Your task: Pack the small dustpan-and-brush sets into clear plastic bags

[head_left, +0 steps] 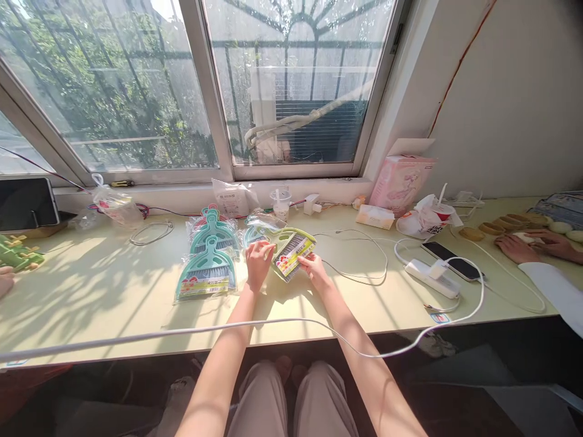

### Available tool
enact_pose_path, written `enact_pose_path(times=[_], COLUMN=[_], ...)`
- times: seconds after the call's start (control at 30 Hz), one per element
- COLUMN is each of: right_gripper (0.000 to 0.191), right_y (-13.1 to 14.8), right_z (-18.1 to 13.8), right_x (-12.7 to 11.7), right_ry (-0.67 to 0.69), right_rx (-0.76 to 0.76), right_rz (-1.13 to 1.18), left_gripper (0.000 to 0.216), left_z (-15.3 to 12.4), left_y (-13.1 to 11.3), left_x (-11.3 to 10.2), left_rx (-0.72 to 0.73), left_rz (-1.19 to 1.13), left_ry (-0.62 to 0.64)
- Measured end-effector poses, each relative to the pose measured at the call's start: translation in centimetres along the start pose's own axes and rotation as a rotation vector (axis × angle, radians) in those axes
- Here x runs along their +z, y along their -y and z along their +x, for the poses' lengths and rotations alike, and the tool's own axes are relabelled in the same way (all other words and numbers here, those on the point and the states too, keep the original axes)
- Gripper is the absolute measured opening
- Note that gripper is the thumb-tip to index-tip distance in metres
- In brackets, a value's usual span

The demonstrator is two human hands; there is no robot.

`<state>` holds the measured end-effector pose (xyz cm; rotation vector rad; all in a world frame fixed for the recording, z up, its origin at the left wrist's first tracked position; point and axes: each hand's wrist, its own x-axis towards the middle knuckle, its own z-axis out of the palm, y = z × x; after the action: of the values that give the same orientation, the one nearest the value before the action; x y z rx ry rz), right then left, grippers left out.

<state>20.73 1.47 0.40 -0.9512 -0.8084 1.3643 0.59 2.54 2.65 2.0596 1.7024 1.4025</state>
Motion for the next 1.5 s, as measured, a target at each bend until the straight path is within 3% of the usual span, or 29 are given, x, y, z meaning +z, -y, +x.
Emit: enact_pose_path(times=[0.07, 0.2, 0.27, 0.33, 0.4, 0.47, 0.63, 0.8, 0.93, 1.2, 1.4, 1.5], right_gripper=[0.044, 0.052, 0.053, 0.053, 0.054, 0.056, 0.056, 0.050, 0.048, 0.040, 0.041, 0.044], right_y=[-0.1, -0.2, -0.1, 0.0, 0.0, 0.0, -0.2, -0.3, -0.2, -0.4, -0.1, -0.1], right_z=[0.2, 0.5, 0.5, 0.3, 0.1, -0.2, -0.4, 0.3, 0.6, 0.3, 0.1, 0.1], right_x=[-0.1, -0.3, -0.4, -0.4, -0.4, -0.3, 0.1, 0.0, -0.1, 0.2, 0.3, 0.1], right_ry=[-0.022, -0.072, -0.073, -0.050, -0.003, 0.048, 0.068, -0.058, -0.110, 0.006, -0.068, -0.069], right_rx=[-0.009, -0.038, -0.055, -0.076, -0.087, -0.080, -0.076, -0.089, -0.073, -0.024, -0.052, -0.080], right_rz=[0.019, 0.061, 0.087, 0.105, 0.100, 0.076, 0.035, 0.085, 0.088, 0.044, 0.059, 0.056], left_gripper=[0.026, 0.079, 0.085, 0.079, 0.072, 0.069, 0.078, 0.067, 0.065, 0.056, 0.068, 0.077], left_z=[-0.5, -0.6, 0.1, 0.9, 1.5, 1.7, 1.1, 0.0, -0.4, -0.2, -0.8, -1.1], left_y=[-0.5, -0.5, -0.1, 0.1, 0.2, 0.1, -0.2, -0.6, -0.4, 0.9, -0.9, -1.4], left_x=[-0.2, -0.7, -0.8, -0.8, -0.6, -0.3, 0.5, 1.3, 2.2, 3.2, 2.0, 2.1], left_rx=[-0.028, -0.246, -0.330, -0.423, -0.513, -0.535, -0.465, -0.512, -0.527, -0.654, -0.408, -0.371], left_rz=[-0.021, -0.131, -0.352, -0.663, -0.927, -1.045, -0.984, -1.081, -1.077, -1.089, -1.053, -1.059], left_ry=[-0.047, -0.445, -0.510, -0.344, -0.033, 0.184, 0.258, 0.488, 0.486, 0.238, 0.370, 0.420])
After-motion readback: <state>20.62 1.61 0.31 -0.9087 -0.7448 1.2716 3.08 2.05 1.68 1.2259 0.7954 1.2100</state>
